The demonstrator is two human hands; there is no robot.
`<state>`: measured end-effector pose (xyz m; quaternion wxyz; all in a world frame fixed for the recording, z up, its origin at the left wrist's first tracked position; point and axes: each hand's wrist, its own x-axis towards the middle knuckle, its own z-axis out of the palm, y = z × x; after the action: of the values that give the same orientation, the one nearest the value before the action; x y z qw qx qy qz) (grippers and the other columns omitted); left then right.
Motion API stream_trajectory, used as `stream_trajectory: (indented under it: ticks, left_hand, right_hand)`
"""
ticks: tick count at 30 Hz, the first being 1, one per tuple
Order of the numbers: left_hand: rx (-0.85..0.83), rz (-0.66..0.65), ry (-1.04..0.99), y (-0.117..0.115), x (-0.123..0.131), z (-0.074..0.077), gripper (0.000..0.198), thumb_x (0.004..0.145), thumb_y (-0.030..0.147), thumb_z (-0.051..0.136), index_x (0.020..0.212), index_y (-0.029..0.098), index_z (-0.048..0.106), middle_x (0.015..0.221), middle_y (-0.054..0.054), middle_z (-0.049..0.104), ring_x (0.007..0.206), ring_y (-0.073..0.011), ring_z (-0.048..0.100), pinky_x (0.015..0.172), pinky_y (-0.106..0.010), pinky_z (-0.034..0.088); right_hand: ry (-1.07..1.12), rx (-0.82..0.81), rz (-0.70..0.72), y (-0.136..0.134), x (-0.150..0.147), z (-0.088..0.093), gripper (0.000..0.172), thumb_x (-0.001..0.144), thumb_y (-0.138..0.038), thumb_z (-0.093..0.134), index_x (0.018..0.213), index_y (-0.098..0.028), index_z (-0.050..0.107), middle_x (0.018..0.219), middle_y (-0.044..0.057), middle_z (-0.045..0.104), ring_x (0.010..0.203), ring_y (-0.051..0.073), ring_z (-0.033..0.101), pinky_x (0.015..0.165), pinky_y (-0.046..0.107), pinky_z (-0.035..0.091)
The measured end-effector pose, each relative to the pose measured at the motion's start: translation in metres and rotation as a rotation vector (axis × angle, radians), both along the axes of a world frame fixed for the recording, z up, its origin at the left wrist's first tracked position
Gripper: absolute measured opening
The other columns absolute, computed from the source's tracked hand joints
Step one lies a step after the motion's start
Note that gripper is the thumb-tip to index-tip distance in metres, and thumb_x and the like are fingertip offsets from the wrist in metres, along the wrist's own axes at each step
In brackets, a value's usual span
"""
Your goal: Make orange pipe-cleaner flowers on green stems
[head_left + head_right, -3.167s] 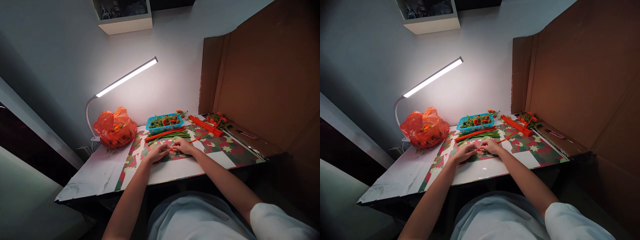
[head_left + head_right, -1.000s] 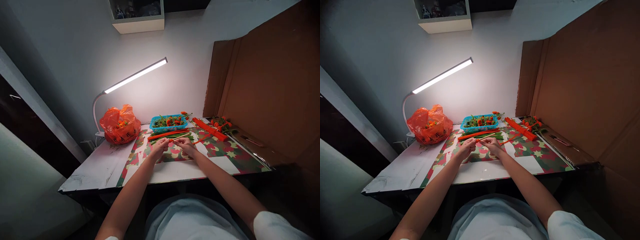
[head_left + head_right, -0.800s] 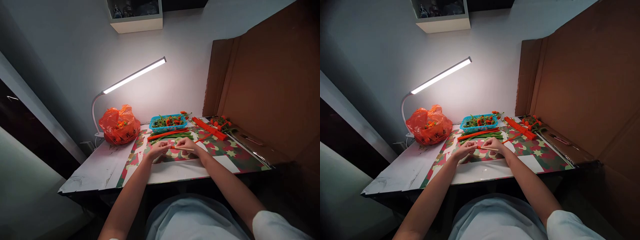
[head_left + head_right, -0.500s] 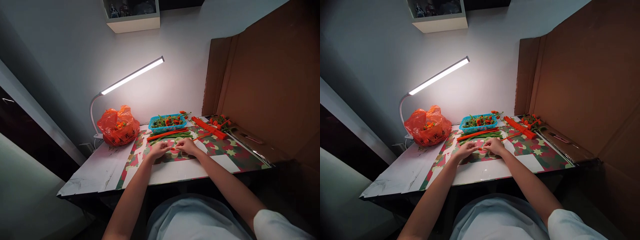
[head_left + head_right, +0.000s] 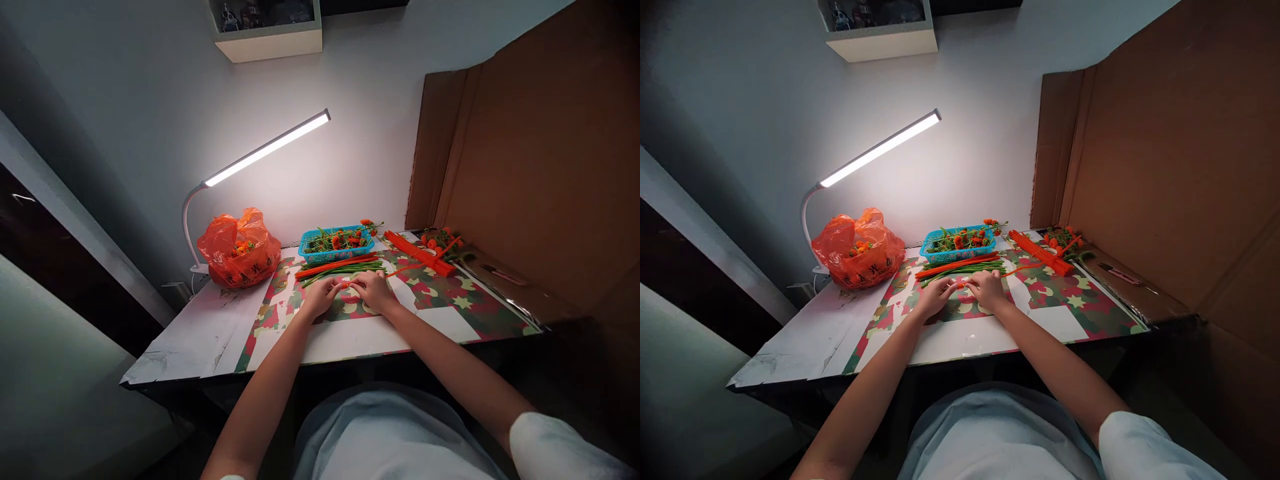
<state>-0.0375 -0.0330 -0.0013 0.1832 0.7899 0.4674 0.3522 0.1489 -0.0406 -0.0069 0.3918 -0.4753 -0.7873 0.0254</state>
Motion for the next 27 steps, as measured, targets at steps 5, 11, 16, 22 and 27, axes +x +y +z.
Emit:
stream_trajectory:
  ticks: [5,11,16,22,27]
  left_hand:
    - [0.032,0.027,0.0,-0.004,0.003,0.001,0.03,0.085,0.042,0.05,0.072,0.019,0.063,0.063,-0.003,0.06,0.059,-0.0155,0.048,0.055,-0.025,0.027]
    - [0.01,0.077,-0.17,0.0,0.01,0.002,0.036,0.084,0.045,0.047,0.068,0.017,0.062,0.059,-0.001,0.055,0.057,-0.0132,0.045,0.056,-0.025,0.029]
    - [-0.25,-0.021,-0.498,0.008,0.007,-0.001,0.049,0.076,0.063,0.051,0.073,0.015,0.061,0.049,0.006,0.031,0.046,-0.0085,0.028,0.048,-0.023,0.022]
    - [-0.507,-0.336,-0.533,0.005,-0.004,0.0,0.05,0.072,0.063,0.059,0.073,0.014,0.058,0.053,0.009,0.018,0.047,-0.0052,0.013,0.047,-0.023,0.011]
    - [-0.439,-0.361,-0.276,0.001,-0.008,0.006,0.052,0.075,0.065,0.054,0.066,0.014,0.058,0.052,0.007,0.023,0.048,-0.0064,0.018,0.047,-0.024,0.014]
  right_hand:
    - [0.032,-0.017,-0.001,-0.002,-0.003,-0.001,0.02,0.09,-0.023,0.053,0.079,-0.021,0.07,0.082,0.003,0.072,0.082,0.017,0.061,0.073,0.031,0.025]
    - [0.263,-0.002,0.07,-0.001,-0.006,0.002,0.019,0.085,-0.027,0.057,0.076,-0.021,0.072,0.076,0.004,0.071,0.076,0.018,0.061,0.076,0.033,0.034]
    - [0.593,-0.267,0.226,0.003,-0.006,0.006,0.025,0.076,-0.043,0.061,0.077,-0.02,0.072,0.077,0.006,0.07,0.07,0.019,0.06,0.062,0.03,0.044]
    - [0.617,-0.808,0.399,-0.006,0.01,0.024,0.039,0.064,-0.054,0.071,0.076,-0.018,0.071,0.058,0.001,0.059,0.038,0.008,0.043,0.038,0.024,0.034]
    - [0.532,-0.848,0.426,-0.006,0.022,0.03,0.04,0.055,-0.053,0.077,0.059,-0.015,0.066,0.051,-0.002,0.051,0.039,0.008,0.046,0.038,0.022,0.033]
